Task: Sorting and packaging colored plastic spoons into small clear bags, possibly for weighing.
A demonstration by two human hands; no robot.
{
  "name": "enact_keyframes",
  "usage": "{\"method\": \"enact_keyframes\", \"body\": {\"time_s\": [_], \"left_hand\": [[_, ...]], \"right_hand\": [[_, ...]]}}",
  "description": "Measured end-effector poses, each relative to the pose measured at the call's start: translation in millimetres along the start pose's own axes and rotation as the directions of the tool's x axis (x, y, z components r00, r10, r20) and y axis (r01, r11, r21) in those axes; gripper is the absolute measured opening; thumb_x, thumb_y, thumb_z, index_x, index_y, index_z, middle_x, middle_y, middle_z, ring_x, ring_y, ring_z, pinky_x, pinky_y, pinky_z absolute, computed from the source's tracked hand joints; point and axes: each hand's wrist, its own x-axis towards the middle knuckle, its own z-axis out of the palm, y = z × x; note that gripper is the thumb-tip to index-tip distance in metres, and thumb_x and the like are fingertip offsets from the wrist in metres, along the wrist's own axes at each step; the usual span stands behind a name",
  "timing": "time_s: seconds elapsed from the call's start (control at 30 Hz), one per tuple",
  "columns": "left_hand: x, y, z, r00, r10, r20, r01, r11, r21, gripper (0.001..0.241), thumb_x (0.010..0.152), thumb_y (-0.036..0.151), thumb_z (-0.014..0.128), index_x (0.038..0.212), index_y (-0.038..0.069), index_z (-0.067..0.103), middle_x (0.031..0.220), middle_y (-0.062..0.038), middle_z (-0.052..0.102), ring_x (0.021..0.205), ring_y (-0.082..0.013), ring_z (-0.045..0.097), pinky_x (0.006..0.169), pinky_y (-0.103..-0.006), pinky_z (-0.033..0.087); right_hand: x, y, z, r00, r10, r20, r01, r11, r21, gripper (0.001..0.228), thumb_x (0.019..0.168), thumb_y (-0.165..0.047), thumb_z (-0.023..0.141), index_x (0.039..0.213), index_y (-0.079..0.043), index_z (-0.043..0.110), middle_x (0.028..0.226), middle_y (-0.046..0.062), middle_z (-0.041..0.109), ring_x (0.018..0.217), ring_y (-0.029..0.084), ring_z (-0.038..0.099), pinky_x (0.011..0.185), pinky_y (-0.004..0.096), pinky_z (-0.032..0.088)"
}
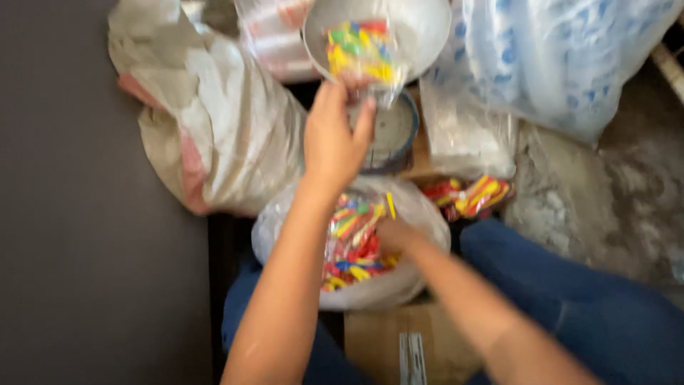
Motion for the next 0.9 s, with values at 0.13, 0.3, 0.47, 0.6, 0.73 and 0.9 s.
{"method": "enact_keyframes", "body": {"time_s": [0.13,0.3,0.47,0.6,0.73,0.9], "left_hand": [[6.9,-4.9,-2.0,1.000,-0.019,-0.013,0.019,1.000,0.001,0.025,0.094,0.013,0.072,0.117,0.004,0.067,0.107,-0.011,0.068,0.091,-0.0224,0.070,0.078,-0.0352,0.056],[14.2,-11.1,-4.7,0.981,-0.186,-0.049,0.178,0.974,-0.141,0.020,0.093,0.010,0.070,0.112,0.004,0.070,0.102,-0.008,0.071,0.084,-0.0179,0.070,0.073,-0.0313,0.058],[10.7,-19.6,-6.9,0.986,-0.119,-0.114,0.107,0.989,-0.102,0.018,0.095,0.005,0.070,0.113,0.002,0.069,0.105,-0.009,0.070,0.086,-0.0157,0.070,0.076,-0.0299,0.057],[10.7,-9.0,-9.2,0.983,-0.146,-0.112,0.125,0.977,-0.175,0.015,0.097,0.003,0.067,0.111,0.003,0.069,0.109,-0.009,0.068,0.089,-0.0151,0.071,0.073,-0.0278,0.059],[8.6,-10.2,-2.7,0.993,-0.067,-0.101,0.055,0.991,-0.123,0.015,0.095,0.001,0.067,0.109,0.006,0.072,0.115,-0.009,0.067,0.097,-0.0202,0.071,0.077,-0.0299,0.060],[5.0,-15.3,1.7,0.998,0.059,-0.024,-0.057,0.996,0.066,0.024,0.086,0.003,0.070,0.108,0.010,0.075,0.130,-0.014,0.063,0.125,-0.0319,0.060,0.108,-0.0418,0.049]], "right_hand": [[-13.6,-18.6,25.3,0.964,0.010,-0.267,-0.049,0.989,-0.138,0.122,0.059,-0.048,0.097,0.145,0.008,0.030,0.142,0.031,0.047,0.127,0.046,0.051,0.099,0.057,0.049],[-11.3,5.3,23.4,0.975,-0.062,-0.213,0.015,0.977,-0.215,0.051,0.082,-0.028,0.072,0.125,-0.002,0.062,0.119,0.021,0.071,0.111,0.039,0.068,0.091,0.051,0.057],[-8.9,5.9,-7.1,0.997,-0.052,-0.064,0.029,0.949,-0.313,0.026,0.094,-0.018,0.057,0.106,-0.007,0.077,0.108,0.019,0.074,0.101,0.036,0.072,0.086,0.049,0.058],[-4.5,5.6,4.6,0.998,0.066,0.019,-0.058,0.964,-0.261,0.030,0.096,-0.021,0.056,0.113,-0.006,0.076,0.115,0.018,0.072,0.105,0.035,0.071,0.089,0.048,0.057],[-4.6,-3.8,43.9,0.999,0.015,0.038,0.001,0.930,-0.368,0.036,0.090,-0.022,0.062,0.120,-0.005,0.073,0.126,0.016,0.068,0.114,0.034,0.067,0.093,0.051,0.055],[-14.1,-27.0,21.5,0.997,0.082,-0.010,-0.073,0.818,-0.571,0.034,0.102,-0.022,0.050,0.127,-0.008,0.070,0.127,0.016,0.071,0.112,0.037,0.070,0.093,0.059,0.052]]}}
